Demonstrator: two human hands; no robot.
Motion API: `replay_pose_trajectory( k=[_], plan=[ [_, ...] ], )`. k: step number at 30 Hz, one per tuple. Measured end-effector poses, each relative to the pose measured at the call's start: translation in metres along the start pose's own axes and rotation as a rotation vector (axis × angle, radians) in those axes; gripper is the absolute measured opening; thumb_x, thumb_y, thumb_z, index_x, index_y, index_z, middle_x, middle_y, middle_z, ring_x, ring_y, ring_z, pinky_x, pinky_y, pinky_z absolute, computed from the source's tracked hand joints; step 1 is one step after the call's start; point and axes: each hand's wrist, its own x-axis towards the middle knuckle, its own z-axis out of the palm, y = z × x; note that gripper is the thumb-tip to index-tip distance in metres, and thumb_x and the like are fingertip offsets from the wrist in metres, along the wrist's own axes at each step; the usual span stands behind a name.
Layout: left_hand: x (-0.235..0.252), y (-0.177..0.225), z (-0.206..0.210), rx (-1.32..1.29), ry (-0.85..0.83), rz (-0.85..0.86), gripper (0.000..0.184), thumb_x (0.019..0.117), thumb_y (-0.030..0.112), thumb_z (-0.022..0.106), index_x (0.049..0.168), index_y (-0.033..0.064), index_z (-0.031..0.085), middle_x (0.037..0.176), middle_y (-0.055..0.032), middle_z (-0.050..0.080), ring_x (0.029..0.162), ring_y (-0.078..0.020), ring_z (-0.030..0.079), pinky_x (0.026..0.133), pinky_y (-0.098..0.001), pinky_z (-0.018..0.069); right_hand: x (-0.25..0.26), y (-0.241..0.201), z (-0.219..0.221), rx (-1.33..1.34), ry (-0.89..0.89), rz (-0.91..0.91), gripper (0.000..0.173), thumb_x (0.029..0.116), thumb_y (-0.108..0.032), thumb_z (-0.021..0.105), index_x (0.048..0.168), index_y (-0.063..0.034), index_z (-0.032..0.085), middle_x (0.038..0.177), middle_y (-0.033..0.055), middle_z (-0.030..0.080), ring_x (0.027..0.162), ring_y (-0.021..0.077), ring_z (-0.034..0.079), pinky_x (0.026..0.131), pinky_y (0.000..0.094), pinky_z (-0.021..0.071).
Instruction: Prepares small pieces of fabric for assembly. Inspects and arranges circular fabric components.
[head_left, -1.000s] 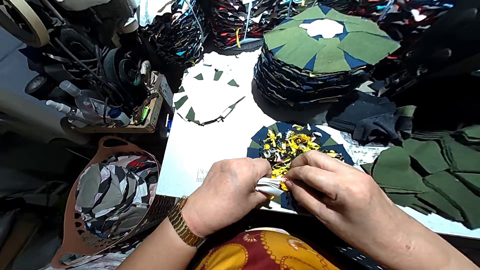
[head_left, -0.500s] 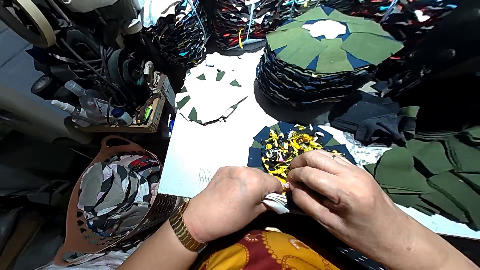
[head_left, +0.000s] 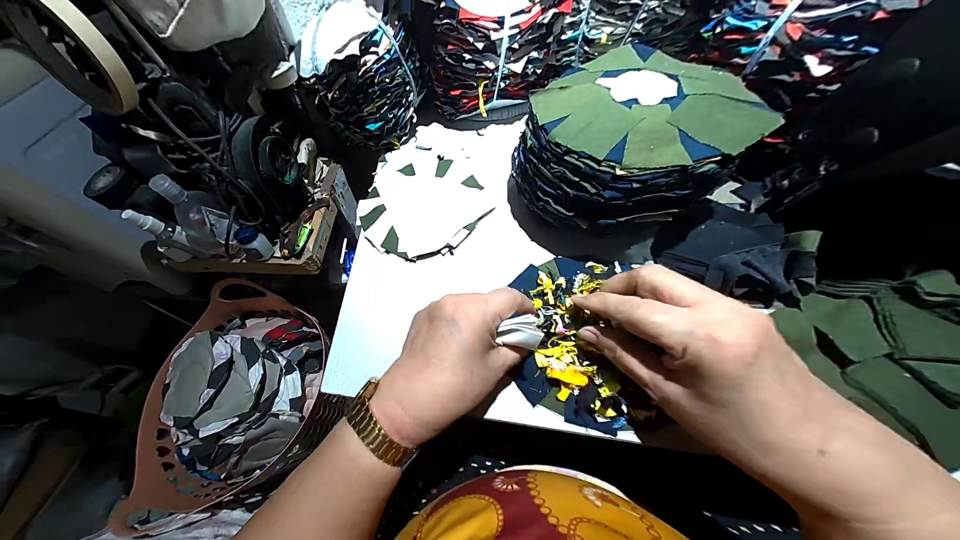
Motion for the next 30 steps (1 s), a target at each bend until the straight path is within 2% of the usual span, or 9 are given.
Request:
replay_pose_trajectory(
  k=[2,6,12,15,17,20,23,27,30],
  plan=[
    [0.002,0.002,0.005,0.039,-0.027,-0.013,0.014,0.0911,0.018,0.076,0.105,0.0158,0.076,0.081,0.0052,0.07,0.07,-0.0074,0.065,0.06,-0.0325,0.0552,0.003,0.0,0.01,0.004,-0.024,-0.039,0.023,0.0952,-0.015,0.059,0.104,-0.0059,0.078,0.093,0.0055,0.064,0.083,0.019,0.064,0.068,0.0335,0.055],
    [0.005,0.005,0.003,0.113,-0.075,-0.008,0.002,0.0916,0.014,0.074,0.093,0.0156,0.074,0.076,0.0048,0.066,0.068,-0.0086,0.062,0.058,-0.0333,0.0525,0.01,-0.004,0.02,-0.007,-0.056,-0.094,0.018,0.0916,-0.007,0.056,0.086,-0.0072,0.073,0.084,0.0045,0.061,0.079,0.0208,0.063,0.066,0.0359,0.0532],
    [0.003,-0.007,-0.019,0.034,-0.113,-0.022,0.004,0.0916,0.012,0.074,0.093,0.0156,0.077,0.073,0.0047,0.067,0.063,-0.0085,0.062,0.055,-0.0343,0.0515,0.01,-0.012,0.026,0.047,-0.071,-0.111,0.018,0.0944,-0.014,0.058,0.088,-0.0104,0.074,0.082,0.0008,0.06,0.077,0.0165,0.061,0.064,0.032,0.0518],
    [0.0,-0.011,-0.023,0.053,-0.131,-0.037,0.009,0.0922,0.012,0.074,0.099,0.0163,0.078,0.075,0.0043,0.069,0.064,-0.0087,0.063,0.057,-0.035,0.0523,0.008,-0.01,0.024,0.107,-0.084,-0.088,0.022,0.095,-0.014,0.056,0.099,-0.0122,0.078,0.087,-0.0014,0.061,0.08,0.0132,0.061,0.068,0.0297,0.0532],
    [-0.003,-0.012,-0.024,0.043,-0.101,-0.046,0.008,0.092,0.011,0.073,0.097,0.0154,0.077,0.074,0.0039,0.068,0.063,-0.0087,0.062,0.055,-0.0343,0.0512,0.007,-0.01,0.011,0.15,-0.064,-0.05,0.023,0.0949,-0.013,0.056,0.103,-0.011,0.078,0.092,-0.001,0.064,0.083,0.0106,0.063,0.071,0.0267,0.0552],
    [-0.005,-0.013,-0.023,0.015,-0.065,-0.047,0.004,0.0912,0.011,0.073,0.093,0.0145,0.075,0.072,0.0043,0.066,0.061,-0.0081,0.06,0.053,-0.0325,0.0503,0.004,-0.01,-0.002,0.139,-0.055,-0.023,0.02,0.094,-0.022,0.061,0.098,-0.0127,0.078,0.09,-0.0039,0.063,0.08,0.0057,0.061,0.068,0.0216,0.0531],
    [-0.003,-0.012,-0.017,-0.043,-0.076,0.017,0.006,0.0903,0.012,0.076,0.096,0.0142,0.075,0.075,0.0049,0.067,0.064,-0.0066,0.062,0.056,-0.0308,0.0529,-0.005,-0.01,0.008,0.095,-0.104,-0.039,0.021,0.0939,-0.03,0.062,0.096,-0.0163,0.078,0.086,-0.0056,0.06,0.077,0.007,0.06,0.064,0.0235,0.0521],
    [0.001,-0.009,-0.009,-0.028,-0.118,0.068,0.01,0.091,0.012,0.075,0.1,0.0156,0.078,0.084,0.0053,0.072,0.074,-0.0061,0.067,0.065,-0.0325,0.0573,-0.008,-0.015,0.02,0.117,-0.116,-0.095,0.016,0.0912,-0.019,0.062,0.09,-0.0177,0.078,0.082,-0.0057,0.055,0.074,0.0082,0.057,0.06,0.0238,0.0486],
    [0.002,-0.008,-0.007,0.056,-0.134,0.057,0.006,0.091,0.014,0.074,0.096,0.0168,0.076,0.077,0.0058,0.069,0.069,-0.0072,0.064,0.06,-0.0337,0.054,-0.011,-0.016,0.024,0.113,-0.1,-0.103,0.016,0.0923,-0.017,0.061,0.09,-0.0172,0.077,0.082,-0.0047,0.056,0.076,0.0097,0.057,0.062,0.0252,0.0487]
  ],
)
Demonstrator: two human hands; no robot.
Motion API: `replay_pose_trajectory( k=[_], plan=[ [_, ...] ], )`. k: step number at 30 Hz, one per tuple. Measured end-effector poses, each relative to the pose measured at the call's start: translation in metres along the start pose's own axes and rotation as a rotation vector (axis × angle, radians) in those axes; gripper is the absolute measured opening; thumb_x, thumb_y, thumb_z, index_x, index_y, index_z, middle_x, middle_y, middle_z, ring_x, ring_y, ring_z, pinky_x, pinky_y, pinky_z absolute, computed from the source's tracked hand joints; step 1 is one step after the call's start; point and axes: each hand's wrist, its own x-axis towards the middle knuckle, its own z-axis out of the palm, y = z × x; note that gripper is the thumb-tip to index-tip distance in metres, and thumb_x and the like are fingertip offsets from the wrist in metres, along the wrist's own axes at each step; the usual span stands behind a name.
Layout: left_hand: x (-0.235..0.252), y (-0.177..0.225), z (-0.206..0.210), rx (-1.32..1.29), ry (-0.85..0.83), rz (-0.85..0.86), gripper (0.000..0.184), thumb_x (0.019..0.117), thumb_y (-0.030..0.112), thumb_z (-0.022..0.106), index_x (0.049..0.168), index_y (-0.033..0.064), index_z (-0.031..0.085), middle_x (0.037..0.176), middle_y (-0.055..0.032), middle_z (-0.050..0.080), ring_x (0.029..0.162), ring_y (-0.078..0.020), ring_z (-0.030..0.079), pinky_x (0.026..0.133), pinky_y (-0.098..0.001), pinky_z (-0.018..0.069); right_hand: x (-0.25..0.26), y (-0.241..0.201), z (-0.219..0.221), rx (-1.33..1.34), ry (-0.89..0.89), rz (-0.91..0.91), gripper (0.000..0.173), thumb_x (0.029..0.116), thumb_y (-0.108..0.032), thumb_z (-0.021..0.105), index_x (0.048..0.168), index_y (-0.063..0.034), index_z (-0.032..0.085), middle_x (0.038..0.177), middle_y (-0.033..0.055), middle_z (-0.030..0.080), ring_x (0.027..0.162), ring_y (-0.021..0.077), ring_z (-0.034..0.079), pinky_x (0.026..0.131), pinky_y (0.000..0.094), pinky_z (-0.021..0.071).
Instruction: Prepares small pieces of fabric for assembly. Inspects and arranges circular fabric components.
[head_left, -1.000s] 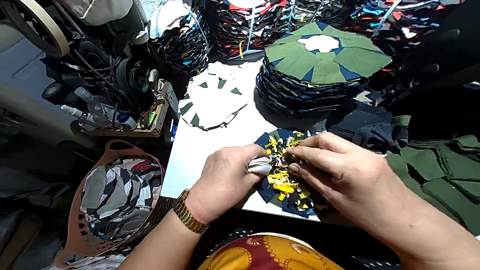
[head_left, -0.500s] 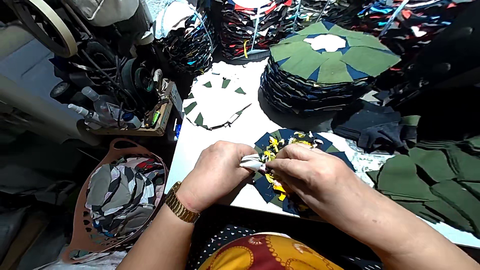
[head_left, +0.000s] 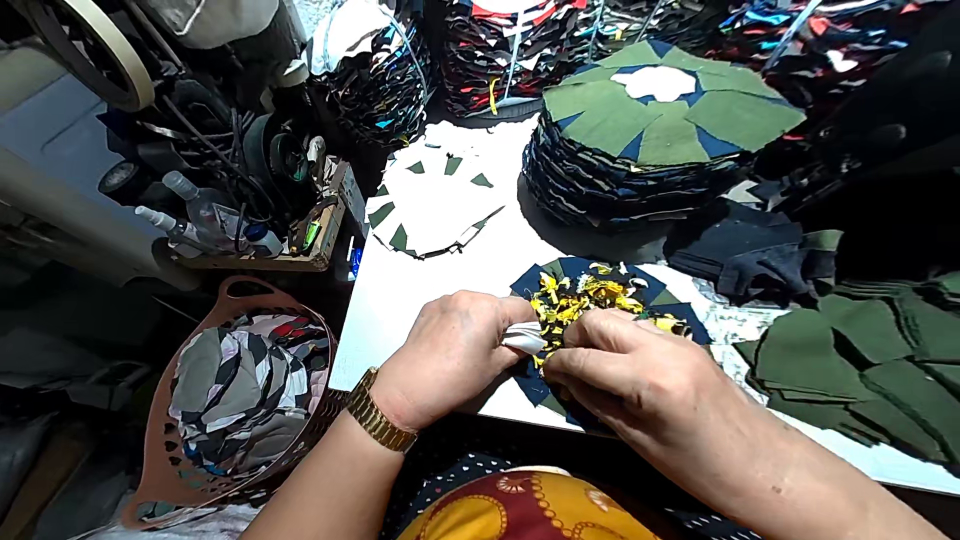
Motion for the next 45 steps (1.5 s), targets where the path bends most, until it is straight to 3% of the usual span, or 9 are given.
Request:
replay_pose_trajectory(
  k=[6,13,16,19,22,26,34,40,45],
  plan=[
    [0.002,0.0,-0.007,0.026,0.001,-0.024,0.009,0.09,0.018,0.075,0.099,0.019,0.076,0.075,0.0074,0.068,0.066,-0.0063,0.063,0.059,-0.0329,0.0532,-0.003,0.006,-0.019,0.135,0.058,0.075,0.02,0.0985,-0.025,0.059,0.103,-0.0185,0.078,0.094,-0.0077,0.063,0.084,0.0009,0.061,0.07,0.0174,0.0537],
    [0.019,0.01,-0.001,-0.003,0.094,-0.007,0.011,0.0896,0.023,0.079,0.098,0.0167,0.075,0.077,0.0059,0.068,0.067,-0.0071,0.064,0.059,-0.0334,0.0544,0.009,0.031,-0.034,-0.131,0.114,0.186,0.03,0.094,-0.026,0.062,0.113,-0.0084,0.077,0.104,0.0054,0.065,0.09,0.0172,0.064,0.075,0.0327,0.0559],
    [0.029,0.015,0.004,0.03,0.074,-0.015,0.017,0.0876,0.021,0.081,0.103,0.0159,0.075,0.079,0.0034,0.069,0.069,-0.0106,0.065,0.06,-0.0374,0.0549,0.012,0.04,-0.025,-0.132,0.106,0.179,0.024,0.093,-0.019,0.063,0.107,-0.0069,0.078,0.097,0.0053,0.064,0.084,0.0182,0.064,0.071,0.034,0.0556],
    [0.038,0.017,0.005,0.09,0.034,-0.024,0.009,0.0871,0.015,0.08,0.095,0.0153,0.075,0.075,0.0016,0.068,0.067,-0.0138,0.065,0.058,-0.0401,0.0532,0.014,0.042,-0.023,-0.126,0.13,0.173,0.017,0.0918,-0.013,0.062,0.097,-0.0082,0.078,0.089,0.0024,0.063,0.077,0.0136,0.062,0.066,0.0287,0.0537],
    [0.042,0.018,0.007,0.123,0.067,-0.011,0.008,0.0881,0.011,0.077,0.084,0.0135,0.071,0.069,0.0006,0.063,0.062,-0.0148,0.061,0.053,-0.0391,0.0492,0.017,0.041,-0.025,-0.13,0.177,0.169,0.017,0.092,-0.011,0.062,0.096,-0.0083,0.078,0.089,0.0027,0.064,0.08,0.0137,0.063,0.069,0.0285,0.0546],
    [0.043,0.021,0.006,0.132,0.141,-0.017,0.009,0.0895,0.008,0.074,0.083,0.0121,0.068,0.068,-0.0007,0.061,0.061,-0.016,0.06,0.051,-0.0382,0.0475,0.017,0.041,-0.021,-0.124,0.161,0.156,0.019,0.0925,-0.01,0.061,0.097,-0.0088,0.079,0.09,0.0034,0.064,0.082,0.0172,0.063,0.07,0.0327,0.0544],
    [0.044,0.017,0.004,0.078,0.095,0.026,0.012,0.09,0.01,0.076,0.102,0.0133,0.077,0.077,-0.0011,0.07,0.066,-0.0163,0.065,0.057,-0.042,0.0525,0.006,0.055,-0.053,0.12,0.235,0.294,0.014,0.094,-0.012,0.064,0.101,-0.009,0.076,0.099,-0.0005,0.071,0.092,0.0042,0.067,0.083,0.02,0.0571],
    [0.052,0.024,0.01,0.048,0.102,0.161,0.012,0.0887,0.009,0.076,0.1,0.0136,0.078,0.079,0.0006,0.07,0.07,-0.013,0.066,0.061,-0.0385,0.0543,-0.001,0.055,-0.05,0.109,0.249,0.442,0.01,0.09,-0.01,0.072,0.1,-0.0103,0.071,0.089,-0.0003,0.071,0.077,0.0064,0.069,0.071,0.0248,0.0601],
    [0.056,0.03,0.015,0.188,0.004,0.117,0.015,0.0866,0.01,0.079,0.101,0.0146,0.078,0.078,-0.0026,0.071,0.07,-0.0192,0.068,0.06,-0.0438,0.0534,-0.007,0.058,-0.042,-0.074,0.13,0.283,0.01,0.0907,-0.012,0.068,0.093,-0.0109,0.078,0.091,0.0003,0.069,0.082,0.0091,0.067,0.072,0.0255,0.0573]
  ],
)
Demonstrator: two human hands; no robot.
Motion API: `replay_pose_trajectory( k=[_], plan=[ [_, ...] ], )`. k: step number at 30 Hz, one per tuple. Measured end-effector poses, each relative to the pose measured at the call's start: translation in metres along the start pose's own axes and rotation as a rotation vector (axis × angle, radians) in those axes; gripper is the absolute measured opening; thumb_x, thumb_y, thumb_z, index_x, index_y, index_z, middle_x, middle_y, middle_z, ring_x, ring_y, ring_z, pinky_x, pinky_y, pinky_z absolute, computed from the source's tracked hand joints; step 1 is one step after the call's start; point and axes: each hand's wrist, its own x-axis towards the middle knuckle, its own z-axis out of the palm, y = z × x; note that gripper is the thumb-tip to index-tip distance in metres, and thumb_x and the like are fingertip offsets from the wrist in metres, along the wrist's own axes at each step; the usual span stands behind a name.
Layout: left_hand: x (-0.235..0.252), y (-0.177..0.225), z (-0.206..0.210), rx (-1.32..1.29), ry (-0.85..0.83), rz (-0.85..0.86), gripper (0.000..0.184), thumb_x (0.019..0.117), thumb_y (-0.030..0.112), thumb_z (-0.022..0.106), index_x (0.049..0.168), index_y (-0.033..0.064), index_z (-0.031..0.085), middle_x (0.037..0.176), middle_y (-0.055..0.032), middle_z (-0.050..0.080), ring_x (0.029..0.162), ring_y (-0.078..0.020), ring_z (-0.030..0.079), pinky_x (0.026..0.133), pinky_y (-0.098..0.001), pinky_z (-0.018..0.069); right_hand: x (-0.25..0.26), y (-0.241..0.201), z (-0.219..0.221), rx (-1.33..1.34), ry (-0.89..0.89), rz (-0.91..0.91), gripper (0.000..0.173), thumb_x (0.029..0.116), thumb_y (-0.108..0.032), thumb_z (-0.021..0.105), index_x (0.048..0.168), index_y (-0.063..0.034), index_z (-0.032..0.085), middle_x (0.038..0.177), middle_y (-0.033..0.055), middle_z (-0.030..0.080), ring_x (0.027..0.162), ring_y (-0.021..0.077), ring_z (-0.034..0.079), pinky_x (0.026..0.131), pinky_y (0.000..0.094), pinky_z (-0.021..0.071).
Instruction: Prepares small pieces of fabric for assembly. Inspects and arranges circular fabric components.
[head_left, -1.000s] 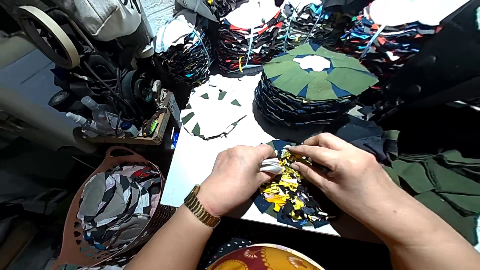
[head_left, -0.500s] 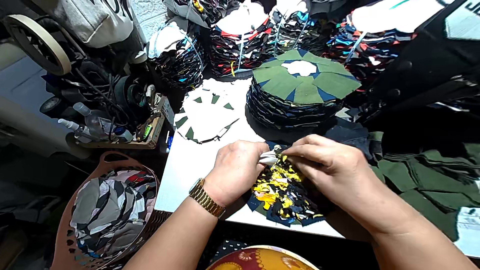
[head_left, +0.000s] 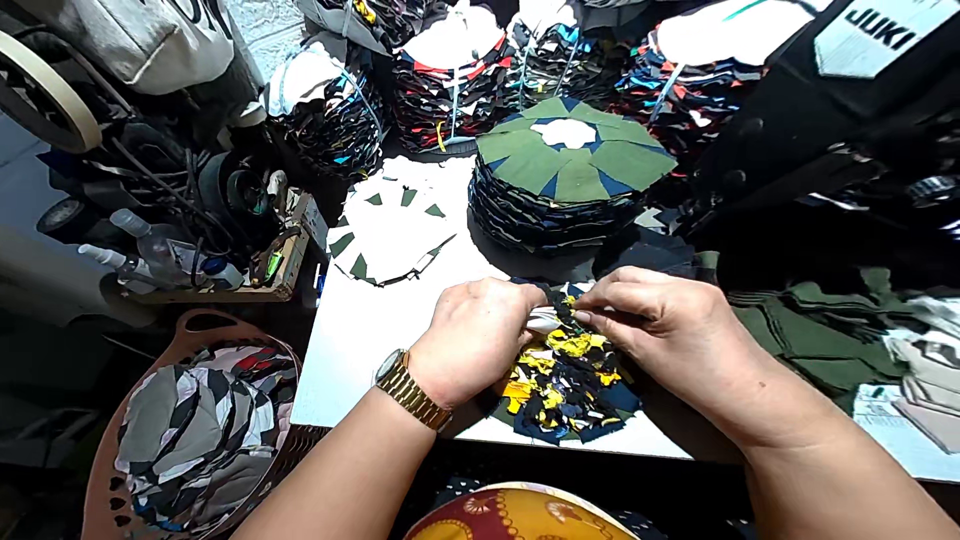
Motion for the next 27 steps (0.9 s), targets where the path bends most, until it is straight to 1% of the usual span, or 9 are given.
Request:
replay_pose_trajectory(
  k=[3,5,7,10,15,20,22,25,27],
  plan=[
    [-0.001,0.001,-0.002,-0.012,0.009,-0.017,0.016,0.0863,0.01,0.079,0.102,0.0135,0.078,0.079,-0.0028,0.071,0.071,-0.019,0.068,0.061,-0.0432,0.0538,-0.002,0.001,-0.011,0.006,-0.042,-0.005,0.023,0.0925,-0.012,0.06,0.104,-0.0142,0.08,0.096,-0.001,0.065,0.086,0.0081,0.064,0.073,0.0237,0.0552],
    [-0.002,0.0,-0.003,-0.069,0.037,0.006,0.016,0.0873,0.009,0.078,0.103,0.0132,0.078,0.08,-0.0014,0.071,0.072,-0.0167,0.068,0.062,-0.0416,0.0547,-0.004,-0.002,-0.021,0.053,-0.017,0.013,0.024,0.0953,-0.015,0.059,0.107,-0.013,0.079,0.097,-0.0016,0.064,0.087,0.0056,0.063,0.074,0.0199,0.0544],
    [-0.004,0.002,-0.003,-0.14,0.034,0.037,0.013,0.0887,0.012,0.077,0.102,0.014,0.077,0.081,0.0015,0.072,0.073,-0.0128,0.067,0.064,-0.0392,0.0558,-0.008,-0.005,-0.03,0.1,-0.008,0.033,0.019,0.0956,-0.023,0.061,0.102,-0.0158,0.077,0.095,-0.0063,0.064,0.084,0.0003,0.062,0.072,0.0151,0.0534],
    [-0.004,0.009,0.004,-0.172,-0.027,0.069,0.011,0.0885,0.016,0.078,0.1,0.0161,0.077,0.081,0.0039,0.071,0.073,-0.0107,0.067,0.064,-0.0386,0.0566,-0.017,-0.009,-0.026,0.128,-0.051,0.046,0.018,0.0885,-0.032,0.068,0.099,-0.02,0.077,0.091,-0.01,0.065,0.078,-0.0014,0.062,0.065,0.0152,0.0546],
    [-0.007,0.015,0.02,-0.159,-0.053,0.136,0.006,0.0876,0.011,0.077,0.093,0.0129,0.075,0.076,0.0009,0.068,0.071,-0.014,0.066,0.06,-0.0391,0.0546,-0.03,-0.014,-0.018,0.176,-0.007,0.047,0.011,0.088,-0.021,0.066,0.091,-0.0186,0.076,0.09,-0.0097,0.068,0.083,-0.0008,0.065,0.071,0.0148,0.0561],
    [-0.009,0.016,0.011,-0.217,-0.116,0.219,0.003,0.0883,0.011,0.076,0.088,0.014,0.075,0.074,0.0037,0.067,0.069,-0.0098,0.064,0.06,-0.0353,0.053,-0.039,-0.022,-0.025,0.233,-0.038,0.099,0.008,0.0885,-0.023,0.066,0.089,-0.0223,0.074,0.087,-0.0128,0.068,0.078,-0.0021,0.064,0.065,0.014,0.0559],
    [-0.012,0.017,0.011,-0.193,-0.152,0.225,0.004,0.0894,0.011,0.075,0.091,0.015,0.076,0.077,0.0042,0.069,0.071,-0.0092,0.065,0.062,-0.0351,0.0538,-0.043,-0.02,-0.021,0.2,-0.034,0.103,0.008,0.0874,-0.023,0.066,0.087,-0.0219,0.073,0.087,-0.0126,0.067,0.077,-0.0026,0.064,0.064,0.0137,0.0554],
    [-0.016,0.018,0.014,-0.167,-0.142,0.208,0.014,0.0894,0.012,0.076,0.103,0.0167,0.079,0.082,0.0039,0.073,0.074,-0.0096,0.068,0.064,-0.0365,0.0564,-0.047,-0.015,-0.016,0.107,-0.044,0.095,0.011,0.0867,-0.025,0.064,0.087,-0.0219,0.074,0.085,-0.0127,0.065,0.076,-0.0047,0.062,0.063,0.013,0.053],
    [-0.018,0.018,0.013,-0.169,-0.119,0.193,0.021,0.0895,0.012,0.075,0.11,0.0165,0.078,0.085,0.0032,0.074,0.076,-0.0102,0.069,0.066,-0.0371,0.0572,-0.048,-0.014,-0.017,0.109,-0.042,0.087,0.015,0.0906,-0.026,0.061,0.091,-0.0218,0.075,0.086,-0.0127,0.064,0.077,-0.0047,0.061,0.064,0.0125,0.0523]
  ],
)
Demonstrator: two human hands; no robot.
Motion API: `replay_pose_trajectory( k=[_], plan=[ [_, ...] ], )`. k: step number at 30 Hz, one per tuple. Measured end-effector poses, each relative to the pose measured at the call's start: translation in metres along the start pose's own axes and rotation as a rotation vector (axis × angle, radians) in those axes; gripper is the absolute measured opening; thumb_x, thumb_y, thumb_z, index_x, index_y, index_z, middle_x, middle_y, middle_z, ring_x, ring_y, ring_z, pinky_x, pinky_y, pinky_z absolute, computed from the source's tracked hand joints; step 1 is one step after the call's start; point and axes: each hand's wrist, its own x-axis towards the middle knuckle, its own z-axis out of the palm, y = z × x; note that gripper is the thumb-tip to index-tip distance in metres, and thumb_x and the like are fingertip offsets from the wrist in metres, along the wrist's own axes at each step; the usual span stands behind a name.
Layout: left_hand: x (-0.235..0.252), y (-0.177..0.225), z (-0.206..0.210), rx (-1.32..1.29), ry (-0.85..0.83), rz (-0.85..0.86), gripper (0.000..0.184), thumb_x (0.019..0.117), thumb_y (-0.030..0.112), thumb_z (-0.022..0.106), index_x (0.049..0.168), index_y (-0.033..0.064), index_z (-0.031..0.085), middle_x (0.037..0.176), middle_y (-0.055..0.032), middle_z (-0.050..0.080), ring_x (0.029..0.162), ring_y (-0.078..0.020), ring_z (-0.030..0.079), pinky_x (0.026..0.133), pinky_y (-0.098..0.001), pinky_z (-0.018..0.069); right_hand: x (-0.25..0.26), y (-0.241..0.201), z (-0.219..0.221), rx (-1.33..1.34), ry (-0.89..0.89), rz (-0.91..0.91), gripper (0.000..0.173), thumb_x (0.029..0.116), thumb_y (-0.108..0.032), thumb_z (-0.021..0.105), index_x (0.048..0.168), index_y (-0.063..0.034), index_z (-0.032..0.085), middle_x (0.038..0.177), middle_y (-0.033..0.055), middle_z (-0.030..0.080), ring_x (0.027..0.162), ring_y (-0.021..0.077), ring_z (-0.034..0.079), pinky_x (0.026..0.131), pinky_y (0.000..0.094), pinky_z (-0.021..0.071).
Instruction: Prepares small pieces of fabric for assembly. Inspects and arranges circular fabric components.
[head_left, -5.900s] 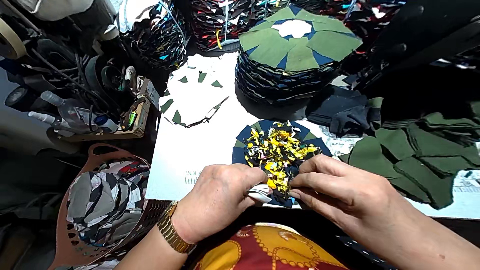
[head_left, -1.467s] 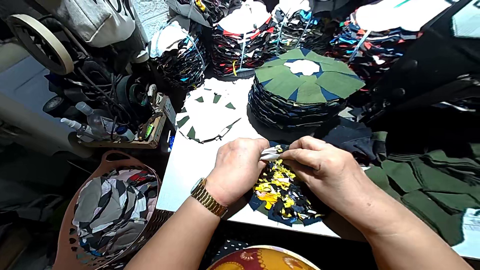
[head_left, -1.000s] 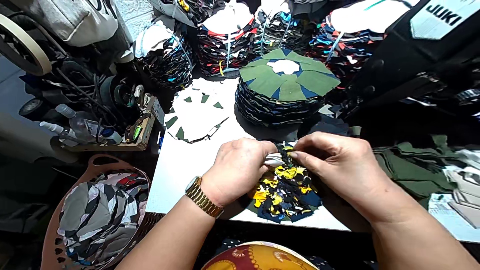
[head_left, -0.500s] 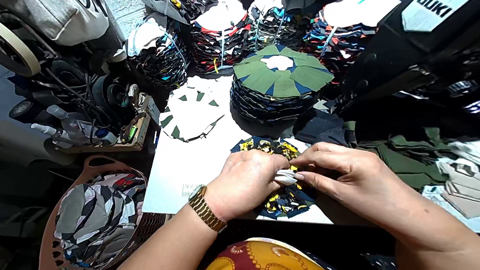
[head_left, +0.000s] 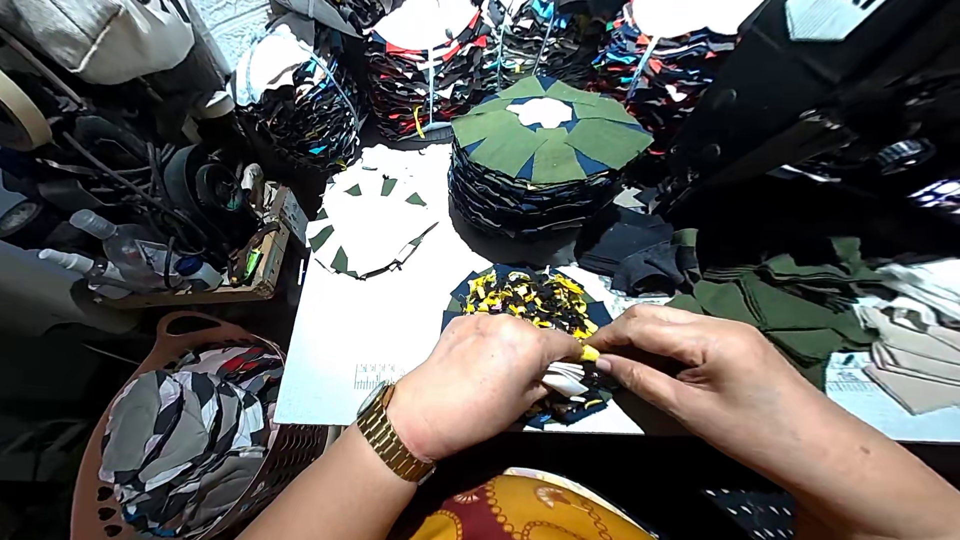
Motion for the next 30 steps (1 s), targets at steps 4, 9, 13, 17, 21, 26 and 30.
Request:
replay_pose_trajectory(
  k=[4,9,13,17,21,26,30],
  plan=[
    [-0.008,0.003,-0.008,-0.001,0.076,-0.015,0.015,0.0896,0.012,0.075,0.104,0.0147,0.077,0.084,0.0043,0.072,0.074,-0.0081,0.067,0.065,-0.0336,0.0559,0.002,-0.007,-0.006,0.015,0.051,0.01,0.02,0.096,-0.031,0.059,0.099,-0.0202,0.076,0.091,-0.0119,0.064,0.08,-0.0037,0.061,0.066,0.0133,0.0517],
    [-0.015,0.008,0.001,0.042,0.017,-0.024,0.013,0.0886,0.014,0.076,0.101,0.0163,0.077,0.083,0.0049,0.072,0.074,-0.008,0.067,0.063,-0.0326,0.0557,0.002,-0.004,0.009,0.018,0.043,-0.029,0.013,0.0909,-0.03,0.065,0.09,-0.0222,0.076,0.087,-0.0127,0.062,0.076,-0.0044,0.059,0.063,0.0124,0.0512],
    [-0.02,0.006,0.005,0.015,0.003,-0.037,0.014,0.0906,0.015,0.075,0.104,0.0163,0.077,0.085,0.0046,0.073,0.076,-0.008,0.068,0.065,-0.0326,0.0564,0.008,-0.007,0.007,0.063,0.114,0.045,0.011,0.0926,-0.023,0.063,0.091,-0.0192,0.074,0.088,-0.0105,0.065,0.078,-0.0024,0.062,0.066,0.014,0.0533],
    [-0.023,-0.003,-0.005,-0.064,0.108,-0.085,0.02,0.0908,0.012,0.073,0.11,0.0147,0.077,0.091,0.0041,0.075,0.08,-0.0078,0.07,0.07,-0.0342,0.0596,0.01,-0.006,0.016,-0.03,0.153,0.114,0.011,0.0902,-0.025,0.066,0.093,-0.0157,0.071,0.086,-0.0064,0.067,0.073,0.0019,0.064,0.064,0.0208,0.0564],
    [-0.028,-0.024,-0.022,-0.032,0.252,-0.26,0.013,0.0934,0.013,0.07,0.104,0.0163,0.076,0.084,0.0059,0.071,0.073,-0.0067,0.066,0.064,-0.0348,0.0576,0.015,-0.01,0.015,-0.169,0.118,0.049,0.019,0.0918,-0.03,0.063,0.09,-0.0148,0.075,0.09,-0.0017,0.062,0.075,0.01,0.061,0.06,0.0306,0.052],
    [-0.03,-0.032,-0.027,-0.029,0.225,-0.34,0.005,0.0904,0.017,0.075,0.096,0.0178,0.075,0.074,0.0073,0.067,0.064,-0.006,0.062,0.057,-0.0332,0.0531,0.032,-0.019,0.013,-0.152,0.058,-0.066,0.028,0.0917,-0.028,0.065,0.11,-0.0114,0.078,0.095,0.0008,0.06,0.076,0.0105,0.06,0.062,0.0272,0.0521],
    [-0.028,-0.024,-0.021,-0.077,0.11,-0.304,0.011,0.0878,0.022,0.08,0.097,0.0187,0.076,0.077,0.0078,0.069,0.067,-0.0056,0.064,0.06,-0.033,0.0556,0.041,-0.015,0.026,-0.172,0.015,-0.122,0.013,0.0896,-0.014,0.066,0.093,-0.0108,0.078,0.084,0.0001,0.061,0.073,0.0125,0.061,0.061,0.0286,0.0524]
  ],
)
